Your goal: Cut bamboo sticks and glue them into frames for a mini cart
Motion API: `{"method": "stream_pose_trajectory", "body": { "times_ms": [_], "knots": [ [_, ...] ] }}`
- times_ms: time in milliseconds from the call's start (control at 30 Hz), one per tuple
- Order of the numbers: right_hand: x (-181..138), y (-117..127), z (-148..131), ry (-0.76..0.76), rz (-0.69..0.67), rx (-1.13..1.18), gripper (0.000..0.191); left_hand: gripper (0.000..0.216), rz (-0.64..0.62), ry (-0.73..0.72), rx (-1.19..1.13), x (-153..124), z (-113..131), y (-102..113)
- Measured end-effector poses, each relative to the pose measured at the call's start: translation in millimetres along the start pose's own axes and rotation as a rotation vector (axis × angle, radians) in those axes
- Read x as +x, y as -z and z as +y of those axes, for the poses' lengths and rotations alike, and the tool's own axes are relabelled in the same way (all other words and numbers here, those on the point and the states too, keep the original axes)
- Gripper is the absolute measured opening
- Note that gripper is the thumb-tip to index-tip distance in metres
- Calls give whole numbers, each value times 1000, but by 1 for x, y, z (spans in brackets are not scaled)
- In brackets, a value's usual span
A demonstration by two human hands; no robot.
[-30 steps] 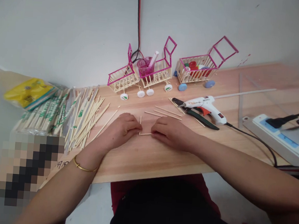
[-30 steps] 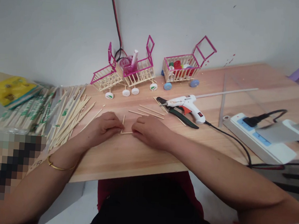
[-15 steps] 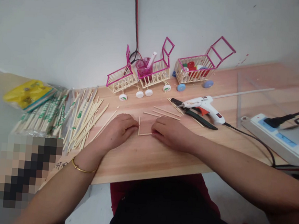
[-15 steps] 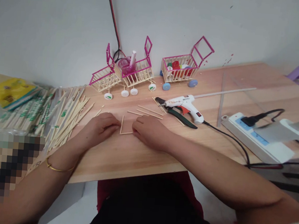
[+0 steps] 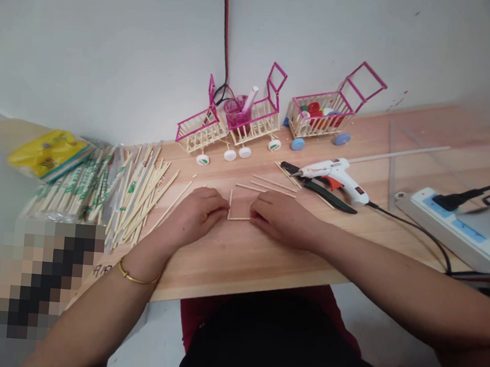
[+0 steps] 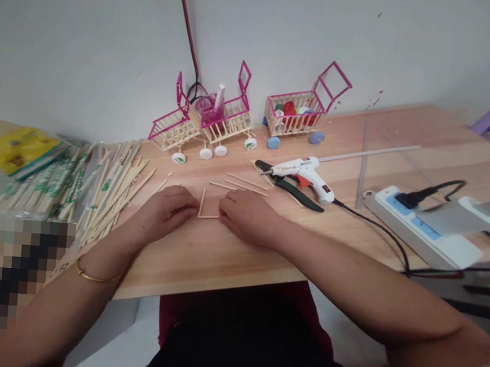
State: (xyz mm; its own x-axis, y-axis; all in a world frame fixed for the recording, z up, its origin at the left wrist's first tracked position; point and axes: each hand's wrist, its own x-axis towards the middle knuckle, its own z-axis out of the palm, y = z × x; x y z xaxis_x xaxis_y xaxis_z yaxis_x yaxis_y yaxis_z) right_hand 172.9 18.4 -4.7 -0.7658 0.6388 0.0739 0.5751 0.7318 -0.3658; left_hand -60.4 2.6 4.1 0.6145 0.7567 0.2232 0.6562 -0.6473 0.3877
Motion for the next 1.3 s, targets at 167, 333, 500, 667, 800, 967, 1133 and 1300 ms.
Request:
{"method": "stream_pose_trajectory", "body": {
  "times_ms": [167, 333, 500, 667, 800, 967, 1133, 1300],
  "knots": [
    [-1, 2, 0, -5, 13, 43, 14, 18, -1, 20, -17, 0, 1, 1],
    [-2, 5, 0, -28, 41, 105, 12, 18, 12, 19, -26, -2, 1, 3],
    [-1, 4, 2, -28, 56, 138, 11, 22, 43, -77, 23, -1, 0, 0],
    [-2, 4, 2, -16, 55, 186, 11, 10, 101, -128, 103, 2, 6, 0],
    [-3, 4, 2, -3, 67, 202, 12, 12, 111, -164, 139, 2, 8, 0],
    [-3, 4, 3, 16, 67, 226, 12, 14, 139, -186, 189, 0, 8, -1],
    [-5, 7, 4, 14, 149, 383, 14, 11, 226, -168, 164, -2, 10, 3],
    [-3, 17, 19, -217, 501, 867, 25, 4, 456, -7, -100, -4, 12, 11]
  ]
}}
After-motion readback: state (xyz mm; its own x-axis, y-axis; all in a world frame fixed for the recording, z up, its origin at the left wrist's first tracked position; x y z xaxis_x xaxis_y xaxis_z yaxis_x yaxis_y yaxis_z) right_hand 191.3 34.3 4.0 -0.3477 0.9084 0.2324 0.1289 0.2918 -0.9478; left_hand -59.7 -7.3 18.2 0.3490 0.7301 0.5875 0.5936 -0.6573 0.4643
